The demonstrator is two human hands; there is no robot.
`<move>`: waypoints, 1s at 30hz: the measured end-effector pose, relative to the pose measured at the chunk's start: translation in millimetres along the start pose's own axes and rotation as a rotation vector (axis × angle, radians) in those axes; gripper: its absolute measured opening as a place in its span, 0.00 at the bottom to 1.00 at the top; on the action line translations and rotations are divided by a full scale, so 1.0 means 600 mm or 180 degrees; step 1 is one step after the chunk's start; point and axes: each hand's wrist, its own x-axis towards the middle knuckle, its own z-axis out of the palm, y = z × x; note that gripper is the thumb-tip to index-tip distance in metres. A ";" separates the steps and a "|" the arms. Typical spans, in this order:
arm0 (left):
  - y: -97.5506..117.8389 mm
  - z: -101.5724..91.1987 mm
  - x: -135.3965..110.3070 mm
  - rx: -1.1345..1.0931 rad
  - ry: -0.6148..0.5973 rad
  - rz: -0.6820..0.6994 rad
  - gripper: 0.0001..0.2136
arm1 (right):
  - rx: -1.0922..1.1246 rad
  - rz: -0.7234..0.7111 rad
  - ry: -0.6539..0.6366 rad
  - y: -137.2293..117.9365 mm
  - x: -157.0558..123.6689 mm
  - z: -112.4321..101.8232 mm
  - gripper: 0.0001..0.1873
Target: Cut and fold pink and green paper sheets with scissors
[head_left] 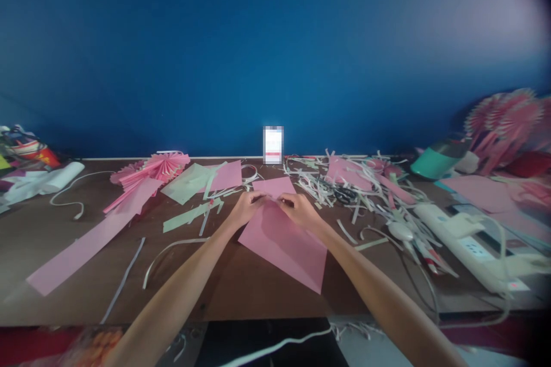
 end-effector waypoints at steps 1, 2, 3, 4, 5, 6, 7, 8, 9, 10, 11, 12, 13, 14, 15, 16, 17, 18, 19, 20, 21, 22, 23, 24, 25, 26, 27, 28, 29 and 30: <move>0.000 0.000 0.000 0.0012 0.0007 0.0011 0.16 | 0.0001 0.0002 -0.0004 0.000 0.000 0.000 0.12; 0.000 0.000 0.000 0.0027 0.0017 0.0021 0.16 | -0.0004 0.0009 -0.0012 0.000 0.000 0.000 0.12; 0.000 0.001 0.000 0.0043 0.0033 0.0027 0.16 | -0.0015 0.0017 -0.0022 0.000 0.000 0.001 0.11; 0.000 0.001 0.000 0.0056 0.0046 0.0028 0.16 | -0.0033 0.0024 -0.0031 0.001 0.000 0.001 0.11; 0.001 0.001 -0.001 0.0065 0.0054 0.0025 0.16 | -0.0060 0.0030 -0.0031 0.001 0.001 0.002 0.11; 0.001 0.001 -0.001 0.0072 0.0049 0.0017 0.16 | -0.0096 0.0031 -0.0033 0.001 0.001 0.003 0.11; 0.002 0.001 -0.001 0.0077 0.0043 0.0010 0.16 | -0.0139 0.0031 -0.0031 0.002 0.001 0.003 0.11; 0.003 0.002 -0.002 0.0087 0.0038 0.0009 0.16 | -0.0187 0.0029 -0.0027 0.002 0.001 0.004 0.11; 0.005 0.002 -0.002 0.0104 0.0031 0.0015 0.16 | -0.0236 0.0029 -0.0025 0.002 0.001 0.005 0.11; 0.006 0.002 -0.003 0.0129 0.0030 0.0031 0.16 | -0.0287 0.0034 -0.0025 0.003 0.000 0.005 0.11; 0.008 0.002 -0.003 0.0167 0.0034 0.0050 0.16 | -0.0335 0.0046 -0.0028 0.003 0.000 0.005 0.11; 0.009 0.003 -0.004 0.0217 0.0048 0.0069 0.16 | -0.0379 0.0062 -0.0038 0.004 0.000 0.006 0.11; 0.010 0.003 -0.004 0.0277 0.0074 0.0086 0.16 | -0.0419 0.0082 -0.0050 0.004 0.000 0.006 0.11; 0.010 0.003 -0.004 0.0345 0.0111 0.0097 0.16 | -0.0459 0.0099 -0.0064 0.005 0.000 0.007 0.12; 0.009 0.004 -0.004 0.0417 0.0159 0.0104 0.16 | -0.0500 0.0110 -0.0072 0.006 -0.001 0.008 0.12; 0.008 0.004 -0.004 0.0485 0.0225 0.0105 0.16 | -0.0548 0.0109 -0.0069 0.006 -0.001 0.010 0.13; 0.006 0.004 -0.004 0.0541 0.0298 0.0104 0.16 | -0.0609 0.0103 -0.0055 0.006 -0.002 0.012 0.14; 0.004 0.003 -0.003 0.0581 0.0380 0.0104 0.16 | -0.0686 0.0093 -0.0027 0.006 -0.003 0.014 0.15; 0.001 0.003 -0.003 0.0609 0.0462 0.0100 0.16 | -0.0773 0.0084 0.0008 0.006 -0.003 0.016 0.17; -0.002 0.002 -0.002 0.0625 0.0549 0.0089 0.16 | -0.0861 0.0084 0.0042 0.005 -0.004 0.018 0.19; -0.004 0.000 -0.001 0.0631 0.0639 0.0069 0.16 | -0.0944 0.0096 0.0079 0.005 -0.005 0.019 0.21; -0.007 -0.002 0.000 0.0630 0.0732 0.0040 0.16 | -0.1022 0.0119 0.0121 0.006 -0.005 0.018 0.22; -0.009 -0.003 0.001 0.0624 0.0810 0.0009 0.16 | -0.1094 0.0139 0.0159 0.006 -0.005 0.017 0.22; -0.011 -0.005 0.001 0.0613 0.0874 -0.0019 0.16 | -0.1165 0.0151 0.0201 0.008 -0.004 0.014 0.20; -0.012 -0.006 0.002 0.0599 0.0911 -0.0039 0.16 | -0.1240 0.0153 0.0253 0.010 -0.003 0.010 0.19; -0.013 -0.007 0.003 0.0582 0.0931 -0.0049 0.16 | -0.1315 0.0137 0.0323 0.012 -0.003 0.006 0.17; -0.013 -0.008 0.003 0.0565 0.0933 -0.0057 0.16 | -0.1383 0.0100 0.0408 0.014 -0.002 0.001 0.15; -0.013 -0.008 0.003 0.0545 0.0930 -0.0069 0.16 | -0.1437 0.0045 0.0500 0.016 -0.002 -0.004 0.14; -0.013 -0.008 0.003 0.0521 0.0920 -0.0090 0.16 | -0.1474 -0.0019 0.0594 0.017 -0.002 -0.009 0.14; -0.013 -0.007 0.003 0.0493 0.0918 -0.0117 0.16 | -0.1499 -0.0085 0.0682 0.018 -0.002 -0.013 0.14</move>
